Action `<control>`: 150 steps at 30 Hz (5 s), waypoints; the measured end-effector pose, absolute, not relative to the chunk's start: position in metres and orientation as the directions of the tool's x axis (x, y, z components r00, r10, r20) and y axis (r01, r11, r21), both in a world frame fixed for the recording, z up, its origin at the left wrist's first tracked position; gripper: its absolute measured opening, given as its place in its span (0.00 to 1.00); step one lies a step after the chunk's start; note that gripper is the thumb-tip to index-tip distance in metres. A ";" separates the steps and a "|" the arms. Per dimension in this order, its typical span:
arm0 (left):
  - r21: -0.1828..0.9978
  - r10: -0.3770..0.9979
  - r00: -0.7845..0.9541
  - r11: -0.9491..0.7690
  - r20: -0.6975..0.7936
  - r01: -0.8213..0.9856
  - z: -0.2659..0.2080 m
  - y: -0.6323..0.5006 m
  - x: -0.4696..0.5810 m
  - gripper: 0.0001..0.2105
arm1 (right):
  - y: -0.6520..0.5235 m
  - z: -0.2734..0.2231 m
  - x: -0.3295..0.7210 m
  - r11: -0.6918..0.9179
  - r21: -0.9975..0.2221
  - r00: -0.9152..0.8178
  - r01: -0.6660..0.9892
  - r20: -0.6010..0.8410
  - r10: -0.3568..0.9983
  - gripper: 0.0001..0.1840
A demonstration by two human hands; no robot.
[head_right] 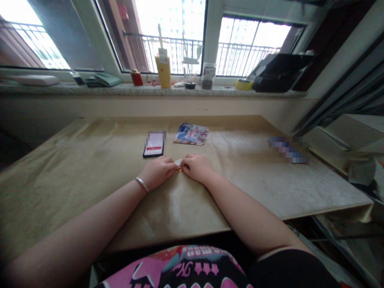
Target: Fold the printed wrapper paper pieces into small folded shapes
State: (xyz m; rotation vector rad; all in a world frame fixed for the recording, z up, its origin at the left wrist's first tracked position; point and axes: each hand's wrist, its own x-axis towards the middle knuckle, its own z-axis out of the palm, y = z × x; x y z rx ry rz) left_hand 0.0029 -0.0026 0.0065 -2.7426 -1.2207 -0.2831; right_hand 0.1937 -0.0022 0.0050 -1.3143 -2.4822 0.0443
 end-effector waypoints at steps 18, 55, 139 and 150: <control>0.029 0.690 0.687 -0.710 0.229 0.704 0.007 0.001 0.000 0.12 | -0.001 0.006 0.191 0.519 -0.247 -0.469 0.819 0.234 0.852 0.09; -0.112 0.669 0.732 -0.724 0.126 0.681 0.018 -0.009 0.004 0.13 | -0.013 0.021 0.192 0.536 -0.080 -0.527 0.840 0.110 0.843 0.15; -0.220 0.640 0.751 -0.718 0.162 0.660 0.015 -0.023 0.017 0.09 | 0.005 -0.003 0.203 0.545 -0.273 -0.461 0.793 0.315 0.829 0.11; -0.184 0.647 0.755 -0.733 0.111 0.655 0.020 -0.021 0.015 0.14 | 0.002 0.001 0.201 0.526 -0.255 -0.455 0.812 0.289 0.842 0.11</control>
